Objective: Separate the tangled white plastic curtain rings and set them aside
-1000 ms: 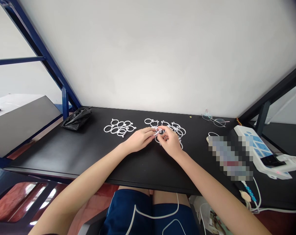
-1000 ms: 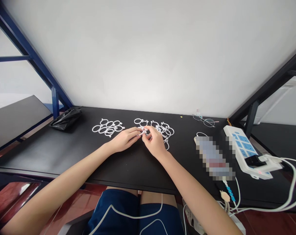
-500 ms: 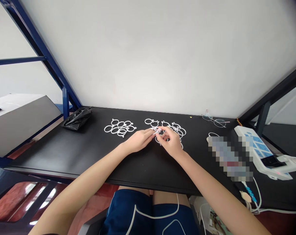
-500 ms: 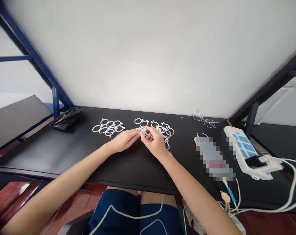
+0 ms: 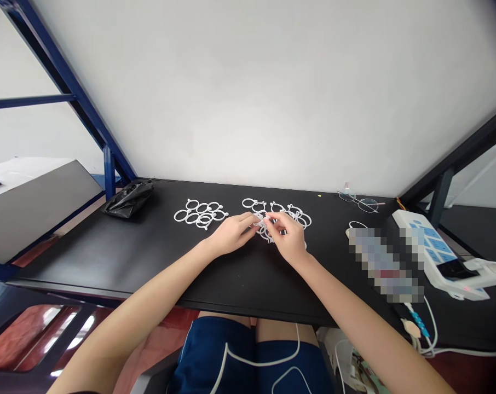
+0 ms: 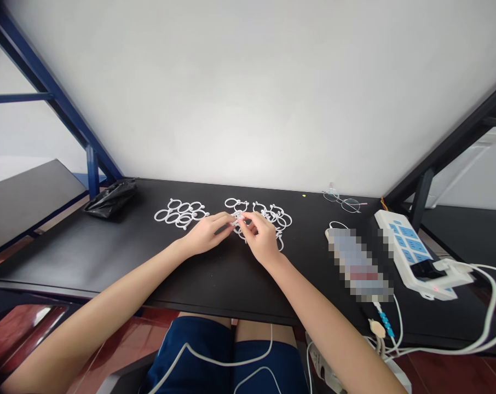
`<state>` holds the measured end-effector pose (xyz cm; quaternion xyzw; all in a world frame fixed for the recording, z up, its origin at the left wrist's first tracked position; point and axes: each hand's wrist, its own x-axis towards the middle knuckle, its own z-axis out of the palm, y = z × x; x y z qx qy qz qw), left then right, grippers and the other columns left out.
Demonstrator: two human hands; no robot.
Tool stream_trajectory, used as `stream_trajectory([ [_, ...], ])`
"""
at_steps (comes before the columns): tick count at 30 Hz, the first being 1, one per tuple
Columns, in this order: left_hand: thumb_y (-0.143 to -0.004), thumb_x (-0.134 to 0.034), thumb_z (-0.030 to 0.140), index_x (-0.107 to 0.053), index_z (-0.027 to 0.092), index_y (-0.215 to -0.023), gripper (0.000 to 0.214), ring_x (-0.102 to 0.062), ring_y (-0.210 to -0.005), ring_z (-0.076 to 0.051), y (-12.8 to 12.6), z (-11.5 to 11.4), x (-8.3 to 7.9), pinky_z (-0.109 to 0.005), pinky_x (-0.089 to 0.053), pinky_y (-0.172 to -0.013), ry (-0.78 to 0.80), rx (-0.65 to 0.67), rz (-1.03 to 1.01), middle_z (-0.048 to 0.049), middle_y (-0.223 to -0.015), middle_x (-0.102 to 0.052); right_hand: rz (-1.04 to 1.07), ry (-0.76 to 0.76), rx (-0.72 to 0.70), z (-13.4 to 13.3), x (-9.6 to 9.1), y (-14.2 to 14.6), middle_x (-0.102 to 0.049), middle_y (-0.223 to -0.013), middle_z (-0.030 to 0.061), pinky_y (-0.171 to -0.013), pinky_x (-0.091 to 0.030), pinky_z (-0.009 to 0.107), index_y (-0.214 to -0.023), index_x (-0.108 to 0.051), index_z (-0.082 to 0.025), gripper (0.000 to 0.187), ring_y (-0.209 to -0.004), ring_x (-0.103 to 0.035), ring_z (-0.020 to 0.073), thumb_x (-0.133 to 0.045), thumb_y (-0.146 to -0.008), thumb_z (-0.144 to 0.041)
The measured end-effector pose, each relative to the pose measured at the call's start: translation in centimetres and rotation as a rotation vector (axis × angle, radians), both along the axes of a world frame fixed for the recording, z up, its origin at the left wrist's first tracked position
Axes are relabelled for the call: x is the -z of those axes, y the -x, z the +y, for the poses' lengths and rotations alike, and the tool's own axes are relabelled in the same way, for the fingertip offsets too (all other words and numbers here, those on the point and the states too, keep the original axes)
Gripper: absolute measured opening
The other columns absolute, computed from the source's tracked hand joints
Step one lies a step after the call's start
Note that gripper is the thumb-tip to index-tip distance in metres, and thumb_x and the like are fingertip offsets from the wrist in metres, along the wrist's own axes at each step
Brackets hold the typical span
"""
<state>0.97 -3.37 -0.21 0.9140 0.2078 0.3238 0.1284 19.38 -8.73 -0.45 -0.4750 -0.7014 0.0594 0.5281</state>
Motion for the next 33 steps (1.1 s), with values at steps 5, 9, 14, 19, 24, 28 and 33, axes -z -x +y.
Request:
stream_trajectory([
  [5, -0.093, -0.052, 0.025, -0.056, 0.019, -0.106, 0.015, -0.062, -0.083, -0.014, 0.0, 0.3, 0.4, -0.025, -0.053, -0.07, -0.06, -0.06, -0.06, -0.0069, -0.102, -0.062, -0.006, -0.011, 0.003, -0.1, 0.0, 0.0, -0.069, -0.082, 0.0027, -0.053, -0.053, 0.027, -0.094, -0.065, -0.022, 0.016, -0.055, -0.063, 0.013, -0.053, -0.095, -0.032],
  [9, -0.091, -0.054, 0.026, -0.055, 0.02, -0.108, 0.018, -0.061, -0.083, -0.014, 0.1, 0.2, 0.3, -0.025, -0.055, -0.07, -0.06, -0.1, -0.048, -0.0063, -0.104, -0.06, -0.002, -0.032, -0.009, 0.1, 0.2, 0.0, -0.068, -0.083, 0.0026, -0.052, -0.052, 0.026, -0.094, -0.066, -0.021, 0.012, -0.054, -0.062, 0.012, -0.055, -0.094, -0.027],
  [14, -0.093, -0.051, 0.029, -0.051, 0.021, -0.115, 0.023, -0.061, -0.085, -0.015, 0.1, 0.0, 0.1, -0.026, -0.054, -0.067, -0.032, -0.139, -0.032, -0.0082, -0.112, -0.058, 0.008, -0.037, 0.001, 0.1, 0.3, -0.1, -0.067, -0.081, 0.0026, -0.053, -0.052, 0.026, -0.095, -0.065, -0.021, 0.014, -0.055, -0.062, 0.0125, -0.054, -0.095, -0.029],
  [19, -0.084, -0.056, 0.023, -0.043, 0.02, -0.126, 0.043, -0.056, -0.103, -0.025, 0.3, 0.5, 0.1, -0.037, -0.053, -0.08, -0.001, -0.13, 0.081, -0.0116, -0.122, -0.055, 0.021, -0.036, 0.018, 0.0, 0.1, -0.1, -0.066, -0.079, 0.0026, -0.054, -0.053, 0.028, -0.094, -0.065, -0.022, 0.015, -0.054, -0.062, 0.0133, -0.053, -0.095, -0.031],
  [24, -0.071, -0.054, 0.009, -0.04, 0.019, -0.13, 0.061, -0.05, -0.114, -0.03, 0.6, 0.7, 0.5, -0.048, -0.046, -0.095, 0.032, -0.088, 0.201, -0.0136, -0.133, -0.049, 0.022, -0.057, 0.025, 0.0, 0.1, -0.2, -0.066, -0.078, 0.0022, -0.054, -0.053, 0.028, -0.094, -0.065, -0.022, 0.014, -0.054, -0.061, 0.0129, -0.053, -0.094, -0.029],
  [28, -0.074, -0.051, 0.008, -0.043, 0.018, -0.125, 0.053, -0.052, -0.111, -0.029, 0.5, 0.9, 0.9, -0.046, -0.047, -0.093, 0.002, -0.115, 0.193, -0.0134, -0.128, -0.051, 0.01, -0.044, 0.041, 0.0, 0.1, -0.1, -0.066, -0.078, 0.0024, -0.054, -0.053, 0.028, -0.094, -0.064, -0.022, 0.015, -0.053, -0.061, 0.0132, -0.052, -0.095, -0.031],
  [33, -0.085, -0.053, 0.018, -0.049, 0.018, -0.111, 0.027, -0.057, -0.099, -0.026, 0.4, 1.1, 1.2, -0.039, -0.051, -0.081, -0.026, -0.235, 0.203, -0.0111, -0.113, -0.056, 0.014, -0.057, 0.031, 0.0, 0.0, -0.1, -0.066, -0.077, 0.0019, -0.054, -0.053, 0.028, -0.093, -0.064, -0.021, 0.014, -0.052, -0.061, 0.0128, -0.053, -0.094, -0.029],
])
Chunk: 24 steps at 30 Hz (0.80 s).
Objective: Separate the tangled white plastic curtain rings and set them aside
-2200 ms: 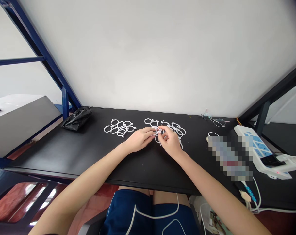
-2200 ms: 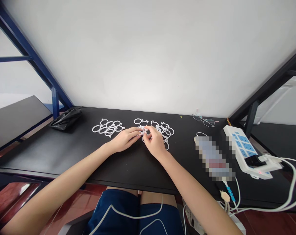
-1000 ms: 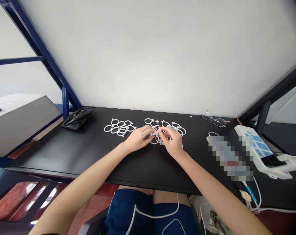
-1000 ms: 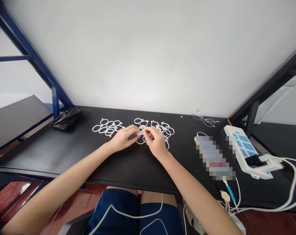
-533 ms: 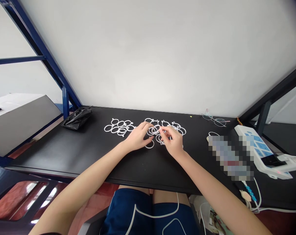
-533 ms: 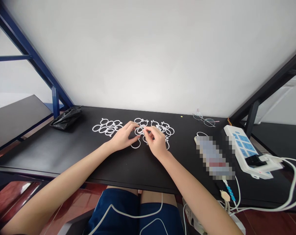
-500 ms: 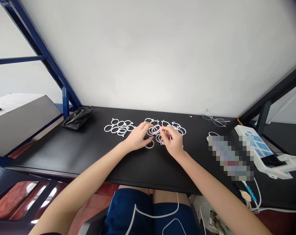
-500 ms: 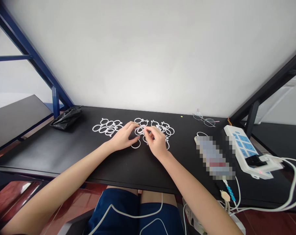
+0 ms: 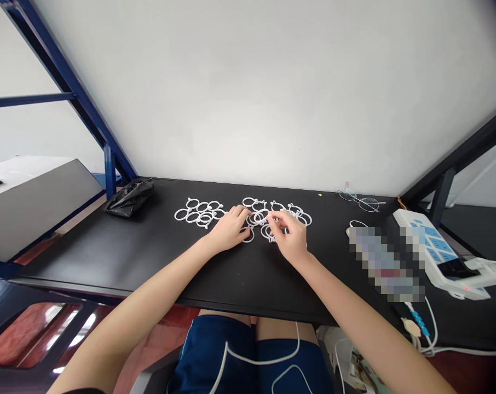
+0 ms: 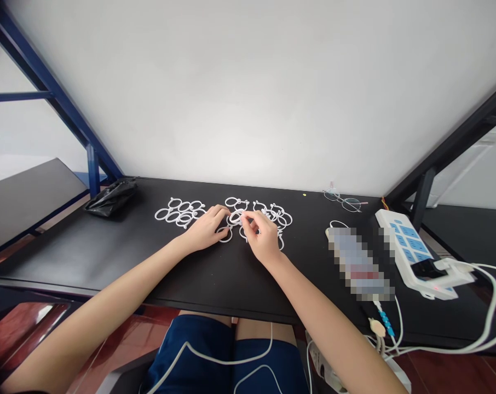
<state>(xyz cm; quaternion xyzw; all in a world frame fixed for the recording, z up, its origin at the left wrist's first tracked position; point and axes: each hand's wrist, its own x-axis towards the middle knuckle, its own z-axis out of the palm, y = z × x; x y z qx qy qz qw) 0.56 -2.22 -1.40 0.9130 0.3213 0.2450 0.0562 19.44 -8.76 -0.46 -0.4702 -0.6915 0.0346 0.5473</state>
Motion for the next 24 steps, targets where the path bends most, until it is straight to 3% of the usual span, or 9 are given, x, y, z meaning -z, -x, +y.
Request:
stream_trajectory([
  [3, -0.088, -0.055, 0.027, -0.05, 0.019, -0.104, 0.019, -0.059, -0.076, -0.02, 0.0, 0.04, 0.13, -0.031, -0.049, -0.062, 0.066, -0.117, 0.036, -0.0072, -0.104, -0.057, -0.003, -0.006, 0.001, -0.02, -0.04, 0.01, -0.066, -0.077, 0.002, -0.054, -0.053, 0.028, -0.092, -0.064, -0.021, 0.013, -0.052, -0.061, 0.0129, -0.053, -0.094, -0.028],
  [6, -0.088, -0.055, 0.029, -0.051, 0.02, -0.093, 0.011, -0.055, -0.061, -0.014, -0.02, 0.09, 0.26, -0.026, -0.043, -0.053, 0.119, -0.153, 0.039, -0.0024, -0.093, -0.057, -0.012, 0.0, 0.013, -0.04, -0.04, 0.01, -0.066, -0.076, 0.0015, -0.055, -0.053, 0.029, -0.092, -0.064, -0.022, 0.013, -0.052, -0.062, 0.013, -0.053, -0.094, -0.029],
  [10, -0.089, -0.053, 0.028, -0.051, 0.02, -0.082, 0.011, -0.053, -0.059, -0.013, -0.06, 0.21, 0.3, -0.025, -0.04, -0.055, 0.142, -0.091, -0.001, 0.0004, -0.08, -0.057, -0.003, 0.004, 0.007, -0.07, 0.01, 0.01, -0.066, -0.077, 0.0015, -0.054, -0.053, 0.028, -0.092, -0.064, -0.022, 0.014, -0.052, -0.062, 0.0127, -0.053, -0.094, -0.029],
  [24, -0.085, -0.051, 0.013, -0.056, 0.019, -0.081, 0.009, -0.059, -0.065, -0.013, -0.17, 0.31, 0.27, -0.025, -0.048, -0.065, 0.205, 0.037, -0.163, -0.0001, -0.078, -0.063, -0.006, 0.031, -0.002, -0.13, 0.0, 0.05, -0.067, -0.077, 0.0024, -0.051, -0.051, 0.027, -0.092, -0.065, -0.022, 0.016, -0.053, -0.062, 0.0135, -0.052, -0.095, -0.031],
])
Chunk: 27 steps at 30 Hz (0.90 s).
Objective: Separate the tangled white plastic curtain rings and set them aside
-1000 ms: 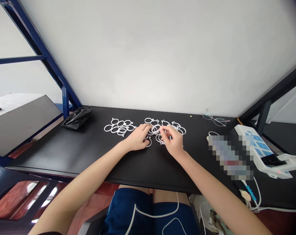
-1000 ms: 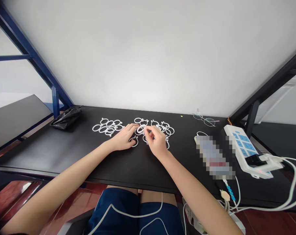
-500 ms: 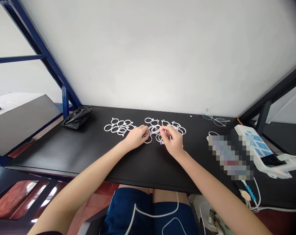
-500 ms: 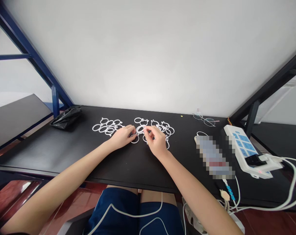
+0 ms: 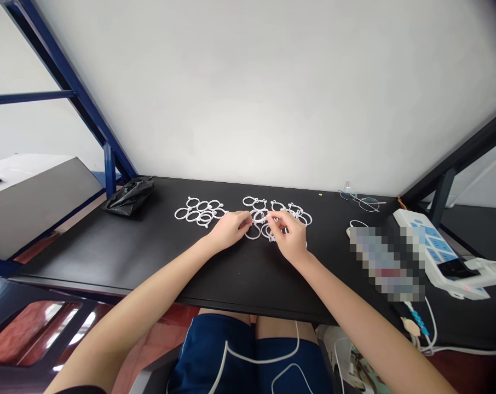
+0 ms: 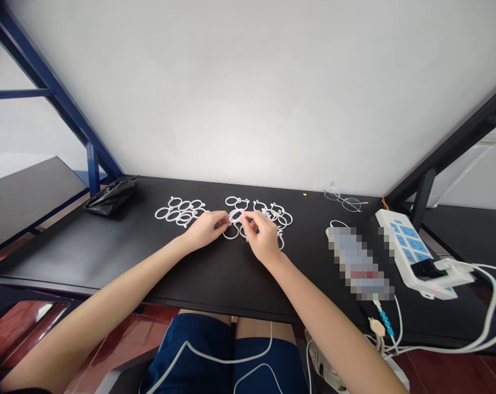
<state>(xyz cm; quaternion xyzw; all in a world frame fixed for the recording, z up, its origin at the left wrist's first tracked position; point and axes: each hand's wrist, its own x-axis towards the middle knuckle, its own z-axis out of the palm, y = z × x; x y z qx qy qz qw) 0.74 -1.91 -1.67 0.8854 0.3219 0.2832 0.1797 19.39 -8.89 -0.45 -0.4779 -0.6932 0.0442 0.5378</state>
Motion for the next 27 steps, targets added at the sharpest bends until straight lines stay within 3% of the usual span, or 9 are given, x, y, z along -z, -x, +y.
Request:
stream_trajectory([
  [4, -0.086, -0.054, 0.018, -0.056, 0.019, -0.091, 0.006, -0.059, -0.065, -0.012, -0.1, -0.3, -0.2, -0.025, -0.048, -0.062, -0.035, -0.063, -0.05, -0.0015, -0.088, -0.062, -0.004, 0.0, -0.026, 0.0, 0.0, 0.0, -0.066, -0.076, 0.0016, -0.053, -0.051, 0.027, -0.091, -0.065, -0.021, 0.014, -0.052, -0.062, 0.0129, -0.054, -0.094, -0.029],
  [9, -0.082, -0.065, 0.034, -0.049, 0.022, -0.119, 0.042, -0.062, -0.078, -0.015, -0.2, -1.1, -1.1, -0.024, -0.048, -0.056, -0.064, -0.089, -0.061, -0.0047, -0.106, -0.061, -0.021, 0.003, -0.125, 0.1, 0.2, 0.0, -0.067, -0.081, 0.002, -0.052, -0.051, 0.026, -0.094, -0.065, -0.022, 0.014, -0.052, -0.06, 0.0112, -0.053, -0.095, -0.029],
  [16, -0.085, -0.064, 0.043, -0.061, 0.018, -0.099, 0.028, -0.055, -0.069, -0.012, -0.2, -1.0, -1.2, -0.023, -0.046, -0.06, -0.054, 0.02, -0.1, -0.0019, -0.086, -0.061, -0.027, -0.011, -0.219, 0.0, 0.1, 0.0, -0.065, -0.078, 0.0017, -0.051, -0.051, 0.025, -0.098, -0.066, -0.021, 0.012, -0.052, -0.059, 0.01, -0.055, -0.095, -0.024],
  [22, -0.08, -0.069, 0.051, -0.062, 0.016, -0.108, 0.046, -0.05, -0.062, -0.01, 0.3, -1.1, -1.6, -0.023, -0.046, -0.061, -0.049, 0.107, -0.19, -0.0023, -0.084, -0.062, -0.021, -0.002, -0.216, -0.1, -0.1, 0.0, -0.065, -0.079, 0.0019, -0.051, -0.05, 0.025, -0.098, -0.065, -0.02, 0.012, -0.051, -0.06, 0.0099, -0.054, -0.096, -0.023],
  [27, -0.082, -0.067, 0.05, -0.063, 0.015, -0.108, 0.044, -0.052, -0.065, -0.011, 0.1, -1.2, -1.8, -0.022, -0.046, -0.059, 0.104, 0.152, -0.249, -0.0029, -0.084, -0.06, -0.014, 0.01, -0.211, -0.1, -0.1, -0.1, -0.066, -0.081, 0.0018, -0.052, -0.05, 0.024, -0.098, -0.065, -0.021, 0.011, -0.052, -0.06, 0.0095, -0.054, -0.095, -0.022],
])
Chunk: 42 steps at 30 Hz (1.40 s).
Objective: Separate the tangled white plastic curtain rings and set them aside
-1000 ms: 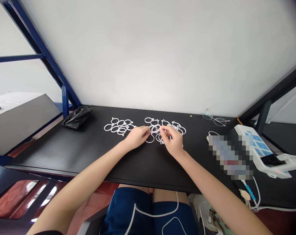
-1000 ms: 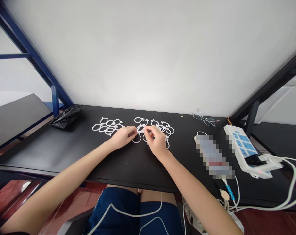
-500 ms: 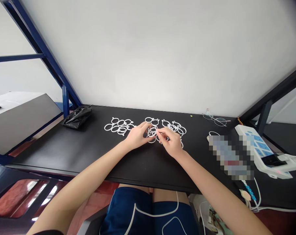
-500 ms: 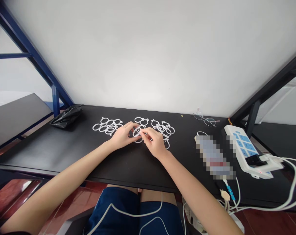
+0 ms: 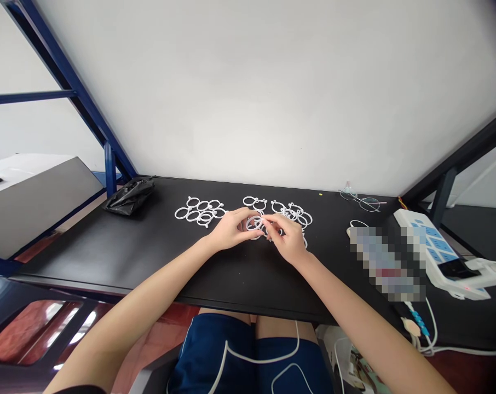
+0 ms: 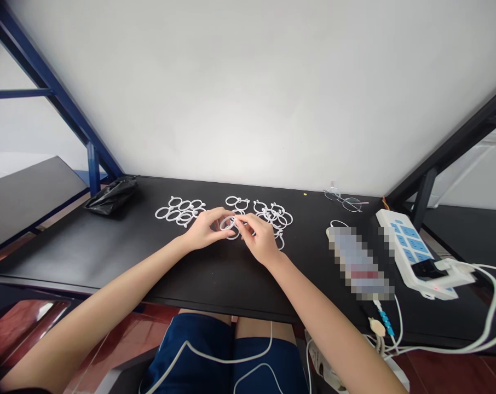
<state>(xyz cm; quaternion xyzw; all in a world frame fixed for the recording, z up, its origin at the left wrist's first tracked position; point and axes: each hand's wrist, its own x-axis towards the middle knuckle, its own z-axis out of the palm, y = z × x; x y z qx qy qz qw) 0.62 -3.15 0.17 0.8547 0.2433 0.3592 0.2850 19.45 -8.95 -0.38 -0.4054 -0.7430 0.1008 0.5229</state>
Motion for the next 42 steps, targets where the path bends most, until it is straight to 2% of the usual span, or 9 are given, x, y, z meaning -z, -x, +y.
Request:
stream_trajectory([
  [6, -0.081, -0.068, 0.045, -0.063, 0.015, -0.103, 0.038, -0.052, -0.069, -0.012, -0.4, -0.2, -0.2, -0.022, -0.046, -0.057, 0.174, -0.032, -0.065, -0.0019, -0.082, -0.056, 0.002, 0.014, 0.007, 0.0, 0.0, -0.1, -0.066, -0.083, 0.0032, -0.054, -0.051, 0.026, -0.098, -0.065, -0.021, 0.014, -0.053, -0.06, 0.0113, -0.052, -0.096, -0.026],
  [11, -0.081, -0.067, 0.042, -0.061, 0.016, -0.103, 0.034, -0.05, -0.068, -0.011, -0.6, -0.2, -0.3, -0.022, -0.044, -0.058, 0.175, -0.059, -0.064, -0.0003, -0.081, -0.053, -0.021, 0.117, 0.015, 0.1, 0.1, -0.2, -0.067, -0.085, 0.0036, -0.055, -0.049, 0.027, -0.097, -0.061, -0.021, 0.022, -0.054, -0.06, 0.0114, -0.041, -0.101, -0.029],
  [17, -0.083, -0.064, 0.042, -0.057, 0.017, -0.097, 0.03, -0.043, -0.061, -0.009, -0.7, -0.6, -0.4, -0.021, -0.041, -0.056, 0.199, -0.058, -0.026, 0.0041, -0.071, -0.043, -0.08, 0.233, -0.023, 0.2, 0.2, -0.4, -0.058, -0.067, -0.0012, -0.054, -0.044, 0.027, -0.086, -0.048, -0.022, 0.024, -0.051, -0.054, 0.0122, -0.036, -0.102, -0.034],
  [21, -0.086, -0.06, 0.044, -0.051, 0.018, -0.1, 0.031, -0.042, -0.055, -0.007, -1.1, -1.1, 0.1, -0.019, -0.043, -0.051, 0.326, -0.013, -0.079, 0.0064, -0.067, -0.04, -0.094, 0.251, -0.05, 0.2, 0.1, -0.4, -0.048, -0.057, -0.0045, -0.053, -0.039, 0.026, -0.081, -0.043, -0.022, 0.027, -0.048, -0.047, 0.0119, -0.033, -0.102, -0.035],
  [25, -0.089, -0.055, 0.049, -0.048, 0.018, -0.098, 0.033, -0.046, -0.054, -0.007, -1.4, -1.5, 0.2, -0.019, -0.047, -0.048, 0.433, 0.06, -0.147, 0.0061, -0.067, -0.043, -0.094, 0.233, -0.079, 0.2, 0.2, -0.5, -0.046, -0.058, -0.0044, -0.051, -0.036, 0.025, -0.081, -0.042, -0.022, 0.027, -0.049, -0.045, 0.0117, -0.032, -0.103, -0.035],
  [42, -0.093, -0.049, 0.049, -0.047, 0.017, -0.094, 0.032, -0.054, -0.051, -0.007, -1.5, -2.1, -0.7, -0.017, -0.046, -0.045, 0.44, 0.134, -0.157, 0.0058, -0.066, -0.046, -0.065, 0.183, -0.093, -0.3, 0.1, -0.2, -0.045, -0.055, -0.0046, -0.049, -0.036, 0.026, -0.076, -0.042, -0.023, 0.034, -0.047, -0.045, 0.0115, -0.031, -0.103, -0.04],
])
